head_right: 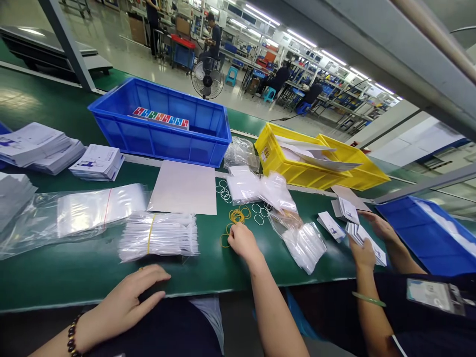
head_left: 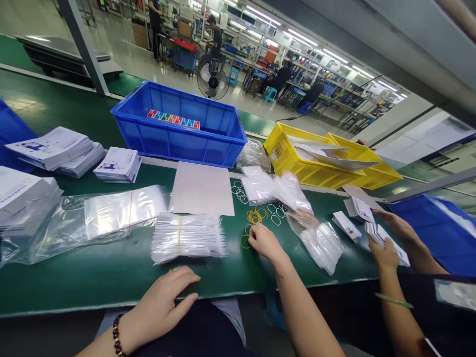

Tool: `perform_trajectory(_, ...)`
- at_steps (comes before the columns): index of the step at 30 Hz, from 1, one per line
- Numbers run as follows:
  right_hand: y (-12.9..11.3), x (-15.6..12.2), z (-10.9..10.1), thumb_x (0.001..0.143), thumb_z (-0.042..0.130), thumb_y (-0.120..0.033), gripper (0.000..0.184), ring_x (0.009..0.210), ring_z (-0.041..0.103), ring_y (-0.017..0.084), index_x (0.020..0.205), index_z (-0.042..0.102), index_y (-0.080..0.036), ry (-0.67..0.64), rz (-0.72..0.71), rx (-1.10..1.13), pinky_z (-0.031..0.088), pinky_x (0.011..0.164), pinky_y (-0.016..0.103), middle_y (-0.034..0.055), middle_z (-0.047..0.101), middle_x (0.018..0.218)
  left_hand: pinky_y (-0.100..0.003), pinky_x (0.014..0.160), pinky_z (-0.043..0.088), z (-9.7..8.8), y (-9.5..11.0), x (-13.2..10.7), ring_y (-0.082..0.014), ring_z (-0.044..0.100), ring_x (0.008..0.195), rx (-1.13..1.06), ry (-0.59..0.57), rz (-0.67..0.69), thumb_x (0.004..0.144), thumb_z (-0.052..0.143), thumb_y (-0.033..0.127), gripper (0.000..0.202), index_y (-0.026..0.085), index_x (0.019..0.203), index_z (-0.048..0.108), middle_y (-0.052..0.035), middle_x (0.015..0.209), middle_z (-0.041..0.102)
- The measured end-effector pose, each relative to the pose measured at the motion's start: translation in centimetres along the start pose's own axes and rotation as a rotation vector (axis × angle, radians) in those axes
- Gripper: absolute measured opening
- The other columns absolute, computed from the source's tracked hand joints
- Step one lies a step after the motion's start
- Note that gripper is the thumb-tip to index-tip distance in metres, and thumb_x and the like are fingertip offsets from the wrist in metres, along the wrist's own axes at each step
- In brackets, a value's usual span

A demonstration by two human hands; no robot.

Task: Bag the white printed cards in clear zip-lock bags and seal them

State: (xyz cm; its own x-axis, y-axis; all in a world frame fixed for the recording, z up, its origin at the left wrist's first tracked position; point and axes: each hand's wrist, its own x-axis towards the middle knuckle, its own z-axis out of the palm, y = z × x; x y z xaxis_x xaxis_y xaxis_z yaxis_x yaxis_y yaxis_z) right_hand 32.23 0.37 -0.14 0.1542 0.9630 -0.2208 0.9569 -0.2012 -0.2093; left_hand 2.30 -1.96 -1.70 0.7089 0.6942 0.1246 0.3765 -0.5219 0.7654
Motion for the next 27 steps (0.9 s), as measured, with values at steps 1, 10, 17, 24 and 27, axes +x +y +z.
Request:
perform_trajectory(1,0.0,0.0,-0.2,0.068,0.044,-0.005,0.016,0.07,0.048,0.016,0.058,0.044,-0.019,0.005,-0.017,-0.007,0.032,0.063,0.024,0.0028,0.052,0.068,-0.027,0.081,0.051,0.1,-0.2,0.0,-0.0195,0.062,0.092,0.001,0.038,-0.027,0.082,0.048,0.027,0.026,0.021,0.105,0.059,-0.0079,0.103,0.065)
perform_trajectory(10,-3.3,-5.5,-2.5,0.076,0.041,-0.013,0.011,0.066,0.051,0.015,0.075,0.049,-0.021,0.061,-0.336,0.234,0.038,0.064,0.027,0.0013,0.059,0.072,-0.038,0.095,0.043,1.1,-0.6,0.3,-0.0248,0.052,0.111,-0.136,0.18,-0.182,0.079,0.053,0.032,0.048,0.023,0.126,0.046,-0.011,0.129,0.05)
perform_trajectory(17,-11.0,-7.8,0.0,0.076,0.048,-0.013,0.01,0.064,0.052,0.012,0.072,0.053,-0.02,-0.128,-0.48,0.719,0.041,0.064,0.024,-0.0013,0.057,0.068,-0.04,0.094,0.039,0.3,0.6,1.4,-0.0277,0.046,0.111,-0.362,0.102,-0.152,0.064,0.069,0.042,0.036,0.02,0.092,0.062,-0.0112,0.119,0.049)
perform_trajectory(24,-11.7,-5.8,3.2,0.067,0.067,-0.036,0.023,0.061,0.054,0.014,0.078,0.055,-0.02,-0.299,-0.296,1.631,0.044,0.065,0.029,-0.0022,0.054,0.061,-0.028,0.067,0.041,-0.4,-0.8,0.9,-0.0152,0.052,0.067,-0.858,0.181,-0.275,0.077,0.056,0.036,0.028,0.016,0.059,0.059,-0.0027,0.067,0.058)
perform_trajectory(27,-11.4,-5.4,4.1,0.062,0.071,-0.041,0.032,0.048,0.048,0.011,0.081,0.057,-0.019,-0.327,-0.327,1.757,0.045,0.065,0.032,-0.0072,0.043,0.051,-0.029,0.071,0.041,-0.4,-1.0,0.7,-0.0175,0.055,0.073,-1.124,0.283,-0.358,0.072,0.063,0.035,0.027,0.014,0.055,0.06,-0.0055,0.074,0.064)
